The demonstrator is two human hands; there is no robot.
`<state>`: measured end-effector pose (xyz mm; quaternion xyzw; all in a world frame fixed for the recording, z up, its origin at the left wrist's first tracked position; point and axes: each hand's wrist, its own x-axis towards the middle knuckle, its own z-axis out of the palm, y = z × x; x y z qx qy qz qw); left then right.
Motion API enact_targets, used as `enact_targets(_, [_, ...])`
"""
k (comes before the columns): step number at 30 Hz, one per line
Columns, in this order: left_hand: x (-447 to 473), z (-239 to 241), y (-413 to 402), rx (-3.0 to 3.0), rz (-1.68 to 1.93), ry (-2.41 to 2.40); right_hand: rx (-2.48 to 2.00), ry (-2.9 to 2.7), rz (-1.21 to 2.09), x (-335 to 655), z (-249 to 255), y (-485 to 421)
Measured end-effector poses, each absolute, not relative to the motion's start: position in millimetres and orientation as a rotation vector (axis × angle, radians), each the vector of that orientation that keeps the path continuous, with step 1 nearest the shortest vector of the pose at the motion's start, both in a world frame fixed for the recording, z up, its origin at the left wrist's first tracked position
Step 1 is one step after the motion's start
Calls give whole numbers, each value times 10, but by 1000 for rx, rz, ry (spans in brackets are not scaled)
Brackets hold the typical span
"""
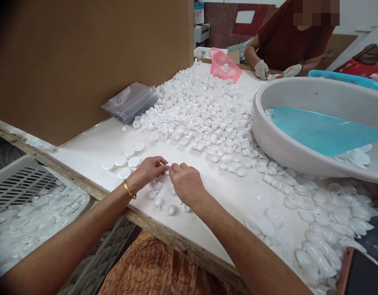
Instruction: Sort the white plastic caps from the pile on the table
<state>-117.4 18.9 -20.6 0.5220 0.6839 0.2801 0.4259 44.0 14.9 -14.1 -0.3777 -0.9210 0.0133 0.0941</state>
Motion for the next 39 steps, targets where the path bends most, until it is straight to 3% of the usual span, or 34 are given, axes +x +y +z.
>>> enact_targets(8, [-1157, -115, 199, 1489, 615, 1826, -1020, -2703, -179, 464, -217, 31])
enact_targets(13, [-984, -158, 490, 2000, 693, 2044, -990, -2717, -241, 433, -234, -4])
enact_targets(22, [-901, -321, 645, 2237, 358, 2206, -1055, -2671, -77, 446, -296, 9])
enact_targets(30, [-858, -140, 614, 2265, 241, 2293, -1101, -2670, 108, 420, -157, -8])
enact_targets(35, [-1092, -12, 546, 2365, 4, 2345, -1265, -2364, 309, 977, 67, -50])
enact_targets(39, [-1414, 5, 552, 2088, -45, 2457, -1690, -2112, 203, 1874, 136, -173])
